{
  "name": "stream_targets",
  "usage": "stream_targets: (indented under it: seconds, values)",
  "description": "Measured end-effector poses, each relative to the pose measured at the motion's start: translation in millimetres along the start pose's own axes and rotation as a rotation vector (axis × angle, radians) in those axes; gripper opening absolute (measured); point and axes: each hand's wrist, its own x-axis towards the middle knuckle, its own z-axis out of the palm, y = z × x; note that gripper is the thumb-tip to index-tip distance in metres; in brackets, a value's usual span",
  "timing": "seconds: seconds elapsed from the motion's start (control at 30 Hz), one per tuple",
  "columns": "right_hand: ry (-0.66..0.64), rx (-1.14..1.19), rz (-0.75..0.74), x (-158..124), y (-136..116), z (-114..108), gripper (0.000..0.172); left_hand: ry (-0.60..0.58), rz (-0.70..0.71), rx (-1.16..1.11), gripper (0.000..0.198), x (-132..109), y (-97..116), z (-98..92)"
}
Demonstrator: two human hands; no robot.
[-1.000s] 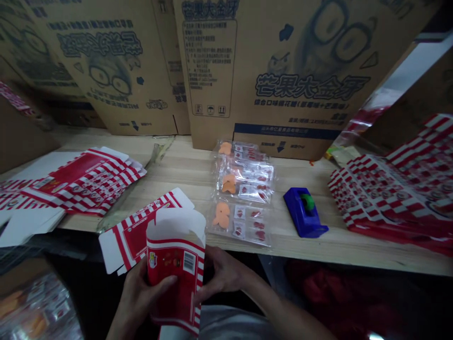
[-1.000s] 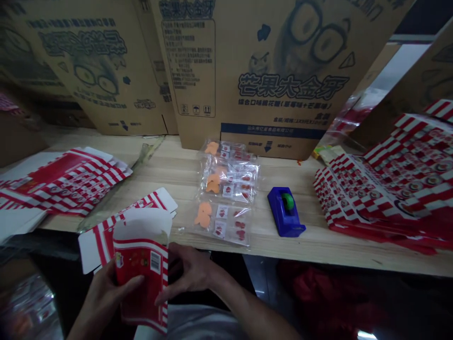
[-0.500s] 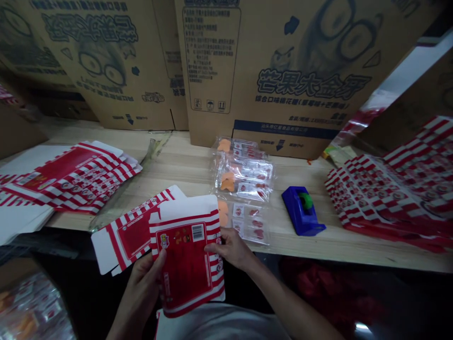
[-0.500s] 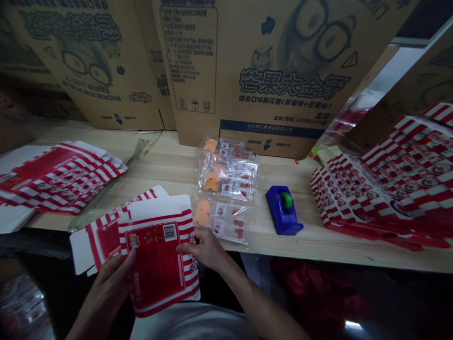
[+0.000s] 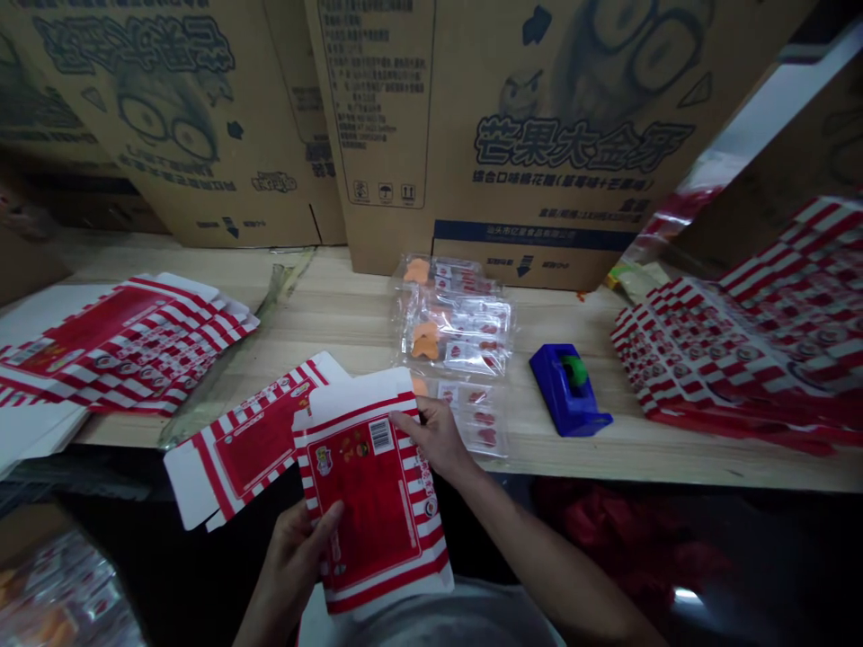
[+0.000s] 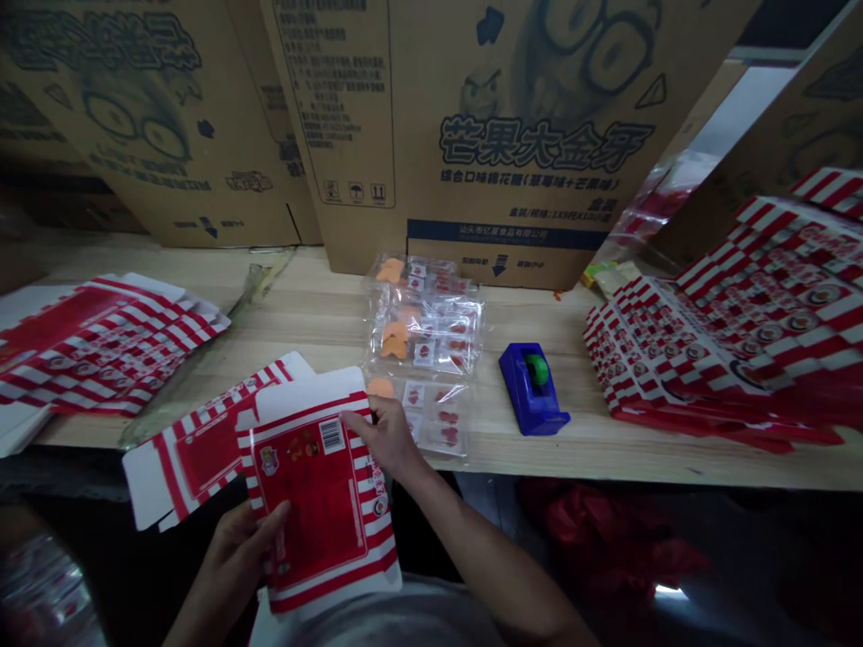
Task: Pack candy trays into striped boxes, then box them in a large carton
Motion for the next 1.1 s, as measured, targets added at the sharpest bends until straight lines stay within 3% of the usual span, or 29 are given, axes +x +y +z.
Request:
stream_targets:
  seconds: [0.13,0.23,0.37,0.43,0.5,0.63,0.83,0.97,1.07,1.1]
  values:
    - [0.122,-0.056,-0.035,-8,2,-9,0.03,-0.097,-0.042,-0.013,0.041,-1,-4,8.7]
    - [0.127,-0.014,-0.009,-28,6,-17,0.023,-0.112,0.049,0.001,0.056,7,-8,12.3]
    - [0.225,0.002,-0.01,-50,6,-28,0.057,-0.057,0.281,-0.022,0.073,25,-6,23.2]
    - [0.274,-0.09,-0.03,-54,6,-34,0.058,-0.087,0.332,-0.026,0.07,34,-3,30.1]
    - [0.286,-0.194,-0.036,-54,6,-41,0.048,-0.121,0.346,-0.021,0.066,39,0,36.2]
    - [0.286,-0.301,-0.033,-55,5,-59,0.038,-0.197,0.293,0.009,0.063,42,1,43.3]
    - [0.239,-0.415,-0.154,-65,3,-77,0.02,-0.259,0.255,0.095,0.038,40,-2,49.5]
    - [0.194,-0.425,-0.196,-65,0,-77,0.016,-0.18,0.262,0.08,0.027,47,-4,52.6]
    - [0.17,-0.285,-0.115,-64,-3,-73,0.014,-0.126,0.28,0.0,0.021,52,-3,52.1]
    - [0.152,-0.199,-0.071,-63,-5,-73,0.023,-0.12,0.273,-0.045,0.019,53,-1,51.5]
